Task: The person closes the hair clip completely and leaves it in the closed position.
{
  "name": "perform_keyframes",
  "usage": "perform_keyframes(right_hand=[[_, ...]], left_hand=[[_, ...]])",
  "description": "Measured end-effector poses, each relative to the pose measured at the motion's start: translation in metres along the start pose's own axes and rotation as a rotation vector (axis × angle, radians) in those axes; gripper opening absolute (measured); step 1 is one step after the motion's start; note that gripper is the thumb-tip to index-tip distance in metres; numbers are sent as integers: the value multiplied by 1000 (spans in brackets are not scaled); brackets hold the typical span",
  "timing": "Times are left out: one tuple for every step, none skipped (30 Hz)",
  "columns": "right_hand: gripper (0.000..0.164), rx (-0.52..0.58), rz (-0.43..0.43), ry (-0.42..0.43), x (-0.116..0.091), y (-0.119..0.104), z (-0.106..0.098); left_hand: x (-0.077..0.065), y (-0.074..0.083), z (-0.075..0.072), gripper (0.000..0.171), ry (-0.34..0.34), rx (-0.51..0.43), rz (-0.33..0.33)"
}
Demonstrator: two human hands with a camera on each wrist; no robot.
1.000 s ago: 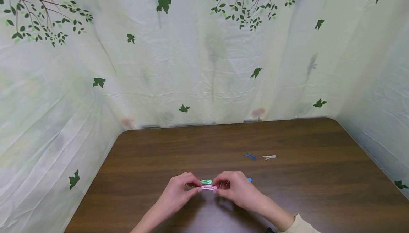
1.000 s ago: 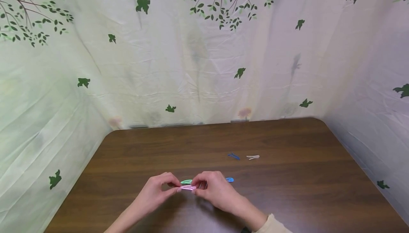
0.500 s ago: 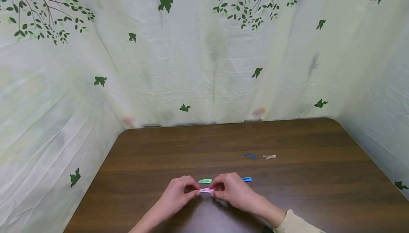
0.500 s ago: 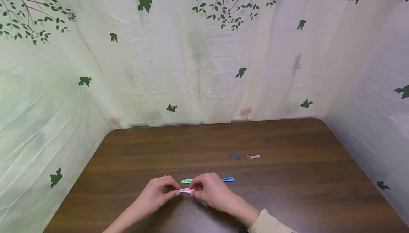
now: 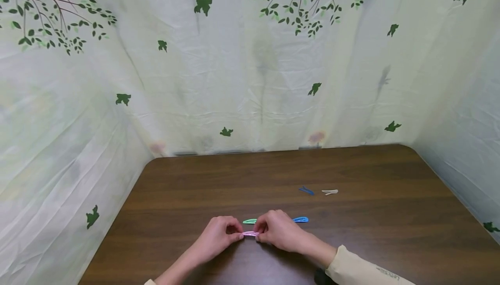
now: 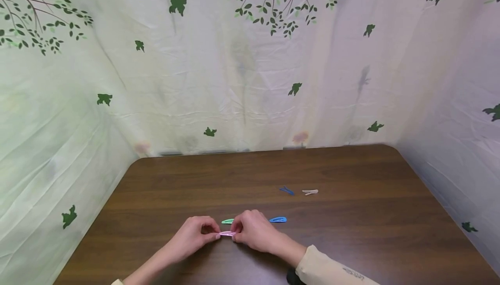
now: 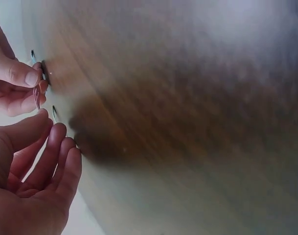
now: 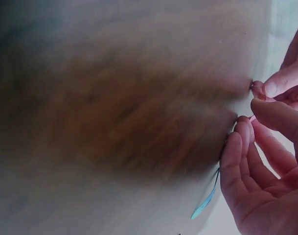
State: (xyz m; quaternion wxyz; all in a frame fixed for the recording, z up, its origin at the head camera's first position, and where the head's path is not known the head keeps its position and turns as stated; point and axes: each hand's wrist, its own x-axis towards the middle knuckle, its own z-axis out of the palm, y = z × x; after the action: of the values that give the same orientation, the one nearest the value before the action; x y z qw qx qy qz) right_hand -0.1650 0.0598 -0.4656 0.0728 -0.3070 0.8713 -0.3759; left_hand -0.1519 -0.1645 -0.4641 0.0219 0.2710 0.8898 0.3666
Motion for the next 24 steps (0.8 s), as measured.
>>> perform_keyframes(right_hand=[[9, -10, 1, -1, 1, 0, 0], [9, -19, 0, 1, 2, 0, 1], [9, -26, 1, 1, 2, 0, 1], [9, -33, 3, 0, 3, 0, 1], [10, -39, 2, 1, 3, 0, 1], [11, -47, 1, -1, 3, 0, 1], [11, -53, 0, -2, 3, 1, 1], [11, -57, -1, -4, 3, 1, 1], [12, -60, 1, -7, 3, 1, 1], [12, -64, 0, -10, 3, 1, 1], [12, -67, 0, -11, 3, 1, 1], [12, -68, 0, -13, 3, 1, 1], [12, -67, -1, -14, 3, 2, 1], [12, -66, -1, -15, 3, 2, 1], [12, -65, -2, -16, 2, 2, 1], [12, -65, -4, -17, 2, 2, 1], [12, -64, -4, -17, 2, 3, 2], [11, -63, -5, -17, 2, 2, 2], [11, -63, -6, -17, 2, 3, 2], [11, -61, -7, -17, 2, 2, 2], [11, -60, -8, -17, 2, 2, 1], [11, -59, -10, -17, 2, 2, 1], [11, -55, -11, -18, 2, 2, 1], [11, -49, -12, -20, 2, 2, 1]], left_hand=[[1, -1, 0, 11, -7, 0, -4], [1, -2, -1, 11, -14, 1, -10], [2, -3, -1, 11, -21, 0, -13], [2, -4, -2, 10, -29, -2, -17], [3, -5, -2, 10, -36, -4, -22], [3, -6, -2, 10, -44, -4, -24], [4, -7, -2, 10, -49, -5, -24], [4, -8, -2, 10, -53, -7, -19], [4, -8, -1, 10, -55, -11, -13], [4, -8, 0, 10, -57, -13, -6], [5, -8, 0, 10, -59, -13, 2], [5, -9, 1, 11, -60, -14, 10], [5, -8, 2, 11, -59, -14, 15], [5, -8, 3, 11, -58, -14, 20], [4, -8, 3, 12, -57, -13, 21], [4, -8, 4, 12, -56, -12, 22], [4, -7, 4, 13, -54, -10, 22], [4, -7, 4, 14, -51, -11, 23], [4, -7, 4, 14, -49, -10, 23], [5, -7, 5, 14, -48, -11, 25], [5, -7, 5, 14, -47, -11, 26], [5, -7, 5, 15, -47, -12, 26], [5, -7, 4, 15, -47, -12, 26], [5, -7, 4, 15, -48, -14, 24]])
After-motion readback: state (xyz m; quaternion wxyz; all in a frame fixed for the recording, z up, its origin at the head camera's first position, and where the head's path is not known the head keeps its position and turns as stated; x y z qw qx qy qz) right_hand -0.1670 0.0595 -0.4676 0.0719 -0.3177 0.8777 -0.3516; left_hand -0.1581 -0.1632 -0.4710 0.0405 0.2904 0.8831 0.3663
